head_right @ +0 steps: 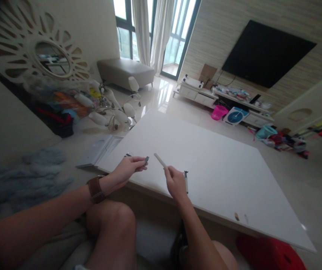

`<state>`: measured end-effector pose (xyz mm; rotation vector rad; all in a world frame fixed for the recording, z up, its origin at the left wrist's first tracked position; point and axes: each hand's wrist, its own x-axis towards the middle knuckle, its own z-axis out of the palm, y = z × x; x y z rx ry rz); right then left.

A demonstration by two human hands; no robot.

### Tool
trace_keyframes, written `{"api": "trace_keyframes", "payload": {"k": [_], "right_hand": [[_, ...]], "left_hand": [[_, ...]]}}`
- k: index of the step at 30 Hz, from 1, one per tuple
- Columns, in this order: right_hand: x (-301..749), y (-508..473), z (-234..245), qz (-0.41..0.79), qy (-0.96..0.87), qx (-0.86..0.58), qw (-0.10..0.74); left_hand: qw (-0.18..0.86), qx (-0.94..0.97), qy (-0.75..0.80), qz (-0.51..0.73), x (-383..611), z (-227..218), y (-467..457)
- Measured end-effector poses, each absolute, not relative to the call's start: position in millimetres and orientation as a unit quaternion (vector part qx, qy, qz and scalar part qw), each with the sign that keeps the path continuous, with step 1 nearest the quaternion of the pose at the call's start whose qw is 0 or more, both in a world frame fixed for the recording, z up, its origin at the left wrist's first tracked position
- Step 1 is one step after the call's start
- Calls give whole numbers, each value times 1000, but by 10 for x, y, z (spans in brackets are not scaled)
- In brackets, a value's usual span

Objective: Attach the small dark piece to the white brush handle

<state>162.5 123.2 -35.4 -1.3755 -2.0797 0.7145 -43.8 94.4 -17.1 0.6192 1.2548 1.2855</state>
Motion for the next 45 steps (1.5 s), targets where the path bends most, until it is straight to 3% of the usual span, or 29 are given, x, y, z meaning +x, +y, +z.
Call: {"api": "trace_keyframes", "payload": {"k": [5,9,14,17,23,29,34,45], "right_hand": [[1642,1217,-339,248,-816,-472,221],[1673,1250,-335,233,-778,-525,254],[1660,1245,-359,232,-809,-495,218],[1660,1254,-347,217,-775,-537,251],[1667,1244,-338,247,-815,-479,213],[1658,1246,-346,250,-780,-509,265],[1614,1171,-316,251,-829,-449,221],[1579,1215,-390,256,-816,-460,239]], "left_hand": [[575,275,548,542,-425,-195,925],[578,265,554,538,-408,-179,910],[574,268,556,537,-391,-149,899],[577,267,552,539,-390,-147,895],[578,269,554,536,-389,-170,889],[580,266,550,539,-387,-193,903],[577,261,553,541,-387,-199,916],[570,291,571,514,-387,-132,881]]}}
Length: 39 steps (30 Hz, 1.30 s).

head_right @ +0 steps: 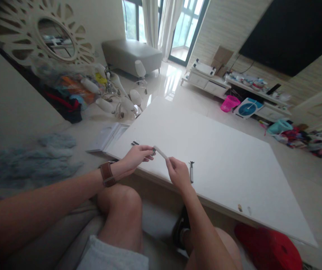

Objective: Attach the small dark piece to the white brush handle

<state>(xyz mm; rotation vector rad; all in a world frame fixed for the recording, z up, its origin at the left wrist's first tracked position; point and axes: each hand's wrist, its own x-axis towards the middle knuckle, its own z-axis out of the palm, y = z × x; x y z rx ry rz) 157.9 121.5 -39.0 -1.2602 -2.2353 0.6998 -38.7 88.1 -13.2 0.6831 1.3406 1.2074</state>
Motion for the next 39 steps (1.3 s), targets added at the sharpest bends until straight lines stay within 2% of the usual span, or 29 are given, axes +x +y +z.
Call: {"api": "trace_keyframes", "payload": {"k": [39], "right_hand": [[1598,1214,-415,312,-799,-469,212]], "left_hand": [[557,288,591,507,-379,-56,859]]}}
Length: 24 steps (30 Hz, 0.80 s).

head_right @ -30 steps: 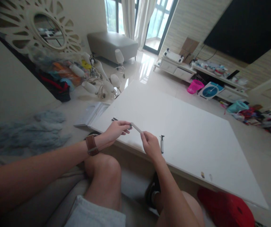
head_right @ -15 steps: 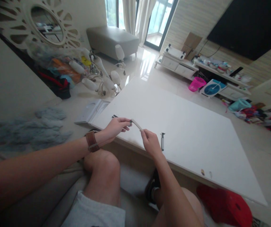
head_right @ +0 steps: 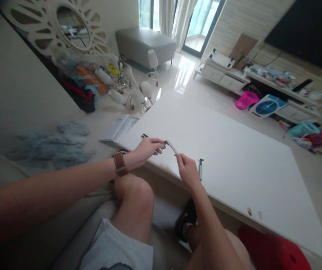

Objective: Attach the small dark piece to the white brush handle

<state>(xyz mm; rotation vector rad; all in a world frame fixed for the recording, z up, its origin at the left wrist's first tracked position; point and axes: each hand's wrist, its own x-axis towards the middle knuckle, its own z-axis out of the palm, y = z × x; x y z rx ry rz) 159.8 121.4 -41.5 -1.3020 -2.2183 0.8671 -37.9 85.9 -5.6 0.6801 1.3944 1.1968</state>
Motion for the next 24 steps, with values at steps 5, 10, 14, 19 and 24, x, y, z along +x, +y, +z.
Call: {"api": "trace_keyframes", "payload": {"k": [5,10,14,19,24], "right_hand": [[1623,1216,-423,316,-798,-468,210],[1643,1214,-421,309,-800,-472,205],[1649,1212,-416,307,-802,-469,205],[1641,1212,-417,305,-804,-468,203],[1629,1209,-419,308,-805,-466,201]], "left_hand": [[561,290,586,508,-376,-67,866],[567,285,585,506,-376,-60,867],[572,279,583,505,-398,-25,867],[572,299,580,497,-433,24,874],[570,300,583,495,-435,26,880]]}}
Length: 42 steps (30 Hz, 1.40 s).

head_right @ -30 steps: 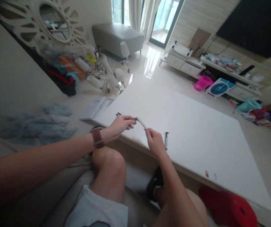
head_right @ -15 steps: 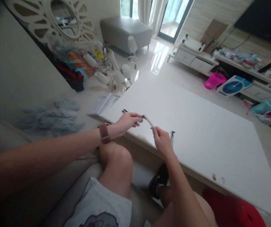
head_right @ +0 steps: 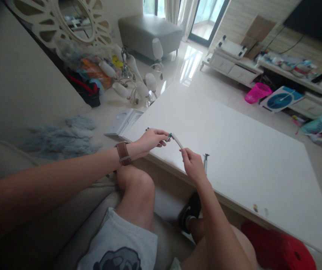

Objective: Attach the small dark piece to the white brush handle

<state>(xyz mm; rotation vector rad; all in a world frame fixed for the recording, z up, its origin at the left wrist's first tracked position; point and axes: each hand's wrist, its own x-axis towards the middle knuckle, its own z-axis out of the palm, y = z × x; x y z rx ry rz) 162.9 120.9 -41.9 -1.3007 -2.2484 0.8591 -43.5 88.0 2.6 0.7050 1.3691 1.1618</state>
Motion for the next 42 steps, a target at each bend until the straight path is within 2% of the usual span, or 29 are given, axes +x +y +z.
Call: {"api": "trace_keyframes", "payload": {"k": [9,16,21,27,32,37,42], "right_hand": [[1646,1211,-419,292,-808,-473,197],[1636,1163,-329,199,-817,-476,256],[1642,1177,-346,192,-826,-471,244],[1635,1188,-346,185,-805,-491,276],[1636,1194,-378,185,-818,-481,256],[1672,1217,-386,192,-797,-498,284],[1658,1180,-363,199,-833,-453,248]], "left_hand": [[574,292,587,491,-426,-9,884],[575,294,578,498,-413,-15,883],[563,292,587,503,-411,-13,886],[573,294,580,498,-408,16,869],[570,286,587,499,-399,12,870],[573,289,577,505,-419,-1,879],[571,291,580,503,-431,8,890]]}}
